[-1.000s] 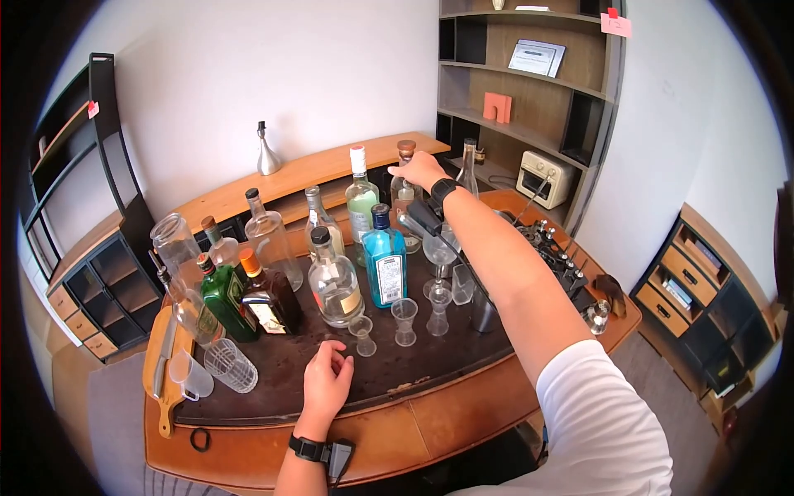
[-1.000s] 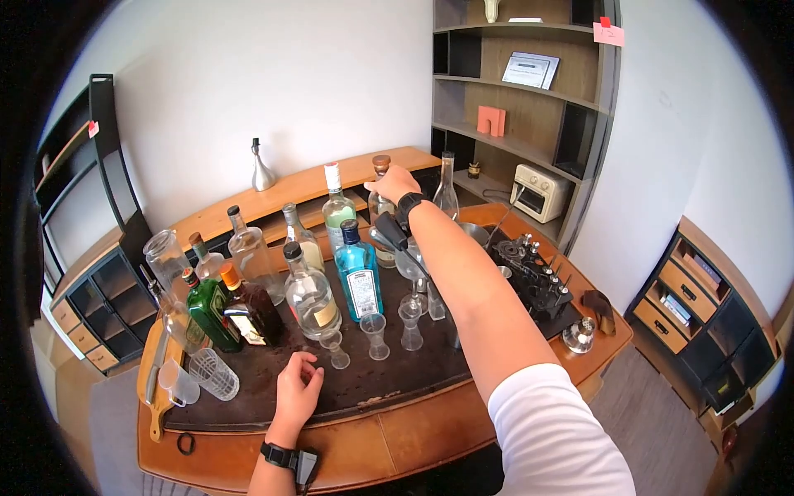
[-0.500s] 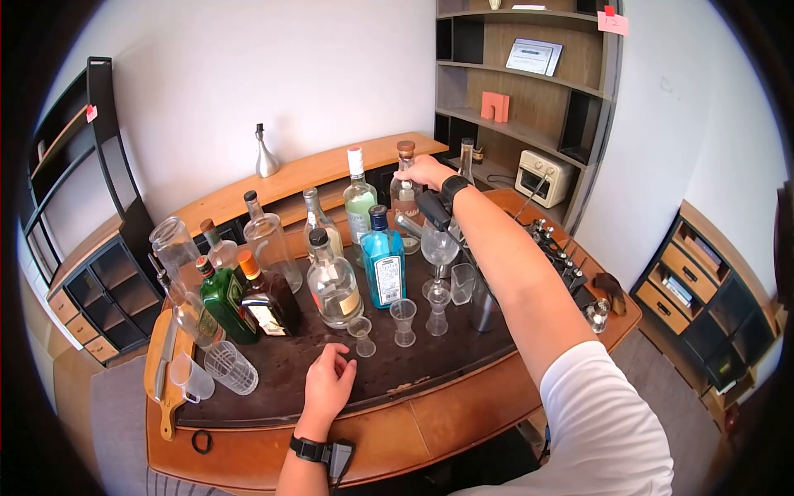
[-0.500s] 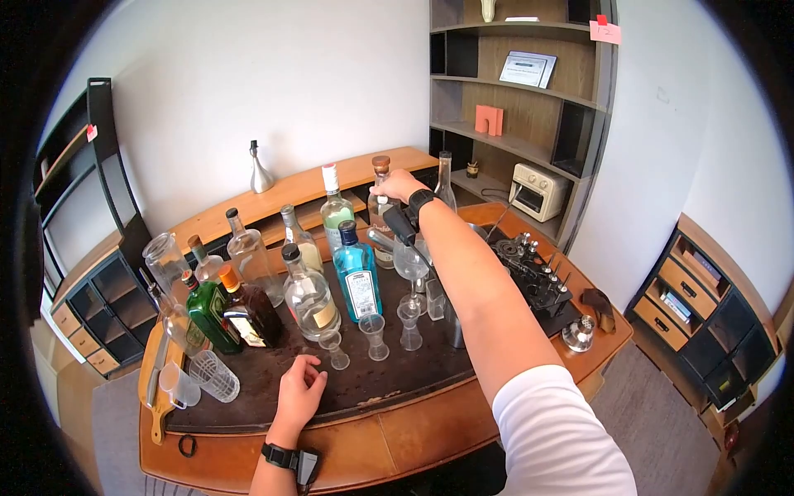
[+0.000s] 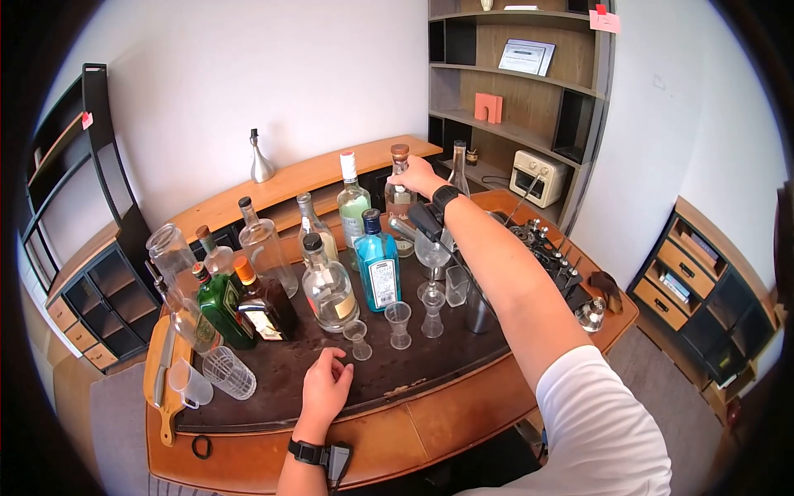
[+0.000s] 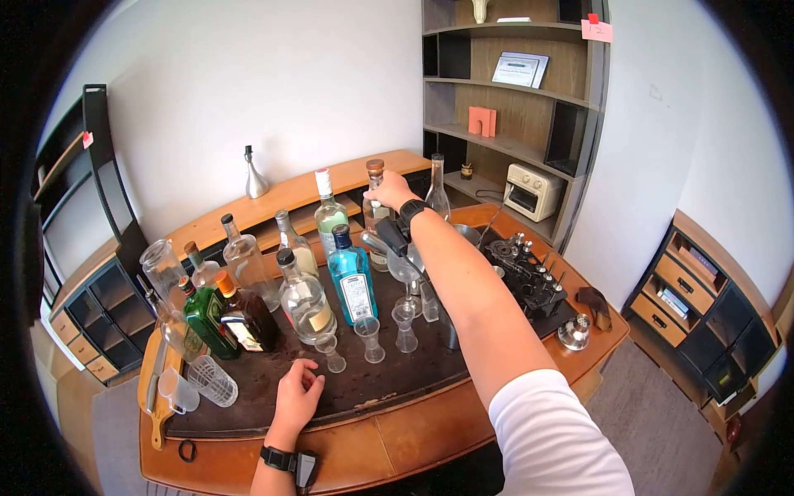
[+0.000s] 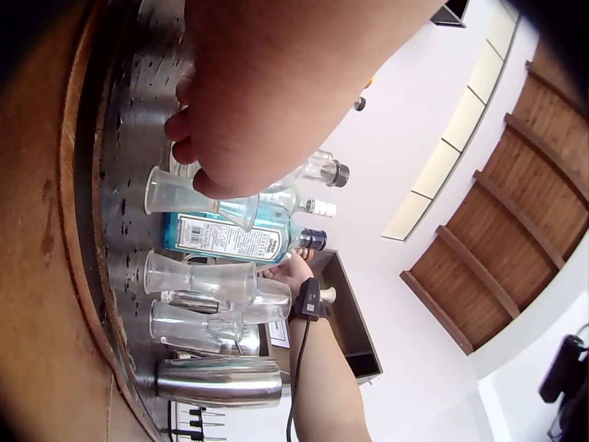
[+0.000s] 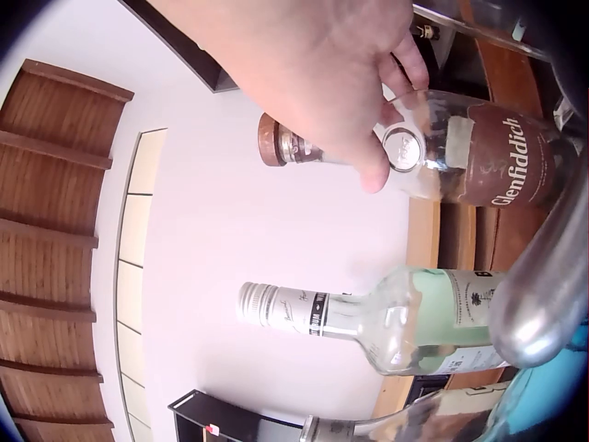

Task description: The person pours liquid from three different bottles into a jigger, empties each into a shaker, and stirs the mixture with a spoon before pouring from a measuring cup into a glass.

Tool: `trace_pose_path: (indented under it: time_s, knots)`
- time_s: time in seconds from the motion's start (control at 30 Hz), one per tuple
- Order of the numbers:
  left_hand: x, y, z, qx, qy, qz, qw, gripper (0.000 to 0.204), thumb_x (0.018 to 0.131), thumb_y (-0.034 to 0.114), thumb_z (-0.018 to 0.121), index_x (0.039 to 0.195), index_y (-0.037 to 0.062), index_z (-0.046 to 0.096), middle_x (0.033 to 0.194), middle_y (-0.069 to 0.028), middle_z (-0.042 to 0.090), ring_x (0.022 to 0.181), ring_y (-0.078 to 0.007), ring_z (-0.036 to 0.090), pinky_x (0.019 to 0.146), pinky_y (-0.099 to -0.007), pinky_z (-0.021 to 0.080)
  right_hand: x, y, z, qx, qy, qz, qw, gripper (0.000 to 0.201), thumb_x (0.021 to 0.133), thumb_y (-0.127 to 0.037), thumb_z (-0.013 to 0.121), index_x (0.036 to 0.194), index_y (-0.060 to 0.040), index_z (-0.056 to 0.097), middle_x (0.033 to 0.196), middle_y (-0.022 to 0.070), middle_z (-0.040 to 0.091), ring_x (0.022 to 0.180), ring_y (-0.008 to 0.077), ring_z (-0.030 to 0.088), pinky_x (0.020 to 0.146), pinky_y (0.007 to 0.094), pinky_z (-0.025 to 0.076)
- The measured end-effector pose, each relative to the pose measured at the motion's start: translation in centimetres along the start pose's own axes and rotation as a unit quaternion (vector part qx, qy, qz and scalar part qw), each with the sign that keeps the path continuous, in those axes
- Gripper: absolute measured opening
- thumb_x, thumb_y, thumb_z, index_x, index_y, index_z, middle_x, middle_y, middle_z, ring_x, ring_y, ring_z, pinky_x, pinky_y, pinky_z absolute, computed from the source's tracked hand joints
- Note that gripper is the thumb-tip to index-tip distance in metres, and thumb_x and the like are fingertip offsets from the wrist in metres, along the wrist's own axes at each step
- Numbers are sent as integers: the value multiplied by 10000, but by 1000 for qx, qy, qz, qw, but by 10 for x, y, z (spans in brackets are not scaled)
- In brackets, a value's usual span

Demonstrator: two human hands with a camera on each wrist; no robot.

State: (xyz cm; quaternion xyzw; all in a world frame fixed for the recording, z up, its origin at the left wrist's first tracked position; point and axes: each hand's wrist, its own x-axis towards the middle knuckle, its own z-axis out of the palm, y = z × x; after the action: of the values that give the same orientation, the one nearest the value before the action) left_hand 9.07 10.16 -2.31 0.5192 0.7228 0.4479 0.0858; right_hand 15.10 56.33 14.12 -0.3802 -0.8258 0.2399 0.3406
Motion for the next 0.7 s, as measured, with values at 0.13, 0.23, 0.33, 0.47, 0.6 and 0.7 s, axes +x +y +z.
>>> trace_pose_path:
  time_s: [0.13, 0.23, 0.33, 0.47, 0.6, 0.7]
  knots:
    - [-1, 1, -1, 1, -1, 0, 1000, 244, 890, 49, 741, 1094, 21, 611, 739, -96, 638, 650, -217, 626, 632, -346, 516, 8, 3, -7, -46, -60, -32, 997, 525, 718, -294, 901, 1094, 23, 716, 1091, 222, 753, 1027, 374, 728, 909, 436, 566]
    - [-1, 1, 1, -1, -6, -5, 1000, 240, 893, 82, 738, 1092, 38, 612, 740, -101, 635, 665, -262, 641, 640, -384, 523, 2, -22, -45, -149, -124, 14, 981, 420, 721, -266, 888, 985, 35, 757, 949, 168, 765, 853, 289, 728, 745, 421, 568]
    - [-1, 3, 0, 3, -14, -11, 1000, 236, 892, 81, 737, 1089, 41, 613, 745, -101, 638, 670, -263, 643, 644, -385, 525, 6, -44, -98, -161, -180, 109, 964, 291, 789, -222, 842, 954, 8, 772, 898, 97, 762, 753, 195, 684, 607, 364, 515]
    - [-1, 6, -1, 6, -13, -9, 1000, 233, 888, 79, 740, 1081, 41, 616, 749, -102, 640, 671, -266, 643, 647, -388, 525, 38, -19, -142, -325, -146, 169, 919, 221, 864, -267, 765, 912, -50, 769, 878, 67, 734, 733, 220, 662, 662, 447, 536]
    - [-1, 6, -2, 16, -7, 2, 1000, 229, 884, 80, 743, 1073, 39, 620, 746, -103, 640, 668, -269, 641, 644, -388, 524, 32, 24, -152, -339, -132, 131, 922, 368, 828, -352, 763, 983, -18, 764, 872, 100, 703, 731, 218, 639, 650, 412, 534]
    - [-1, 3, -1, 11, -10, -1, 1000, 227, 883, 78, 745, 1069, 36, 623, 741, -104, 637, 663, -269, 638, 638, -388, 522, 19, 30, -137, -284, -109, 147, 941, 459, 854, -402, 773, 1135, -39, 776, 1144, 192, 751, 1002, 339, 735, 853, 471, 565]
